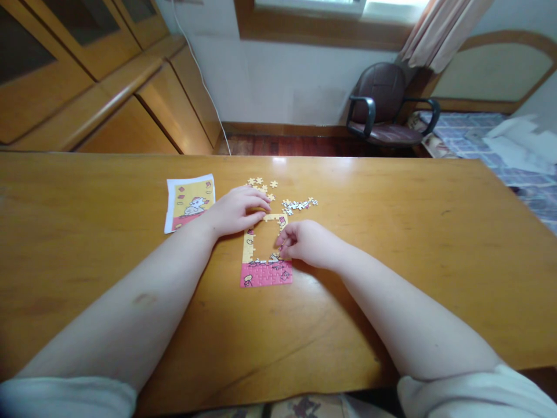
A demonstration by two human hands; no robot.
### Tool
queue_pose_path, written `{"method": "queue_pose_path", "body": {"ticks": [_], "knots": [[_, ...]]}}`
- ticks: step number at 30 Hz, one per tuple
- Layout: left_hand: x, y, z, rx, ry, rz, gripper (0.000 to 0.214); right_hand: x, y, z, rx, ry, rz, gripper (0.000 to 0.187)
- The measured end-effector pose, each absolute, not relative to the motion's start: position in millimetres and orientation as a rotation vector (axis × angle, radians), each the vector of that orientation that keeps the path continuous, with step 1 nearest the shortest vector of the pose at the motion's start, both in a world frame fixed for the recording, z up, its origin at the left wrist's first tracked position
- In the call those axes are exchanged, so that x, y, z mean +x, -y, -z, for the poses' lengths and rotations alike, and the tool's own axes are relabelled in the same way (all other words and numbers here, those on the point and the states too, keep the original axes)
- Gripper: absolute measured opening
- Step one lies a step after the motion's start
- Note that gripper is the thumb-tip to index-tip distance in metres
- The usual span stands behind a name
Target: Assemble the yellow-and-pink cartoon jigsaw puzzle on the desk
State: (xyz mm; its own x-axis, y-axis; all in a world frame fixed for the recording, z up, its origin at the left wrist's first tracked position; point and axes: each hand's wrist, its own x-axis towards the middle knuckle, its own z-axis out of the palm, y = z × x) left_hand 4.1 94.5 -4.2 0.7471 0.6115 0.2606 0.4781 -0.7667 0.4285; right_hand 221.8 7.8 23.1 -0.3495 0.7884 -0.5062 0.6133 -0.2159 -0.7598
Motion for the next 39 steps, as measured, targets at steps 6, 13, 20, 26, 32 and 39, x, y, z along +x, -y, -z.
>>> {"method": "queue_pose_path", "body": {"ticks": [6,13,20,26,32,39], "knots": [[4,-95,5,2.607,-0.833,-0.565,0.019,221,-6,-20,-1.703,1.912,-1.543,0.018],[4,-96,6,2.605,-0.825,-0.569,0.019,218,-5,-25,-1.764,2.024,-1.389,0.014],[4,-96,5,2.611,-0.823,-0.565,0.019,219,-5,-19,-1.735,2.103,-1.282,0.012],[5,-95,5,2.606,-0.828,-0.568,0.018,217,-3,-25,-1.768,2.133,-1.261,0.011],[4,-96,7,2.612,-0.832,-0.570,0.018,221,-5,-26,-1.737,2.180,-1.221,0.009],[5,-95,4,2.608,-0.830,-0.577,0.018,238,-16,-21,-1.417,2.394,-1.131,0.014]]}}
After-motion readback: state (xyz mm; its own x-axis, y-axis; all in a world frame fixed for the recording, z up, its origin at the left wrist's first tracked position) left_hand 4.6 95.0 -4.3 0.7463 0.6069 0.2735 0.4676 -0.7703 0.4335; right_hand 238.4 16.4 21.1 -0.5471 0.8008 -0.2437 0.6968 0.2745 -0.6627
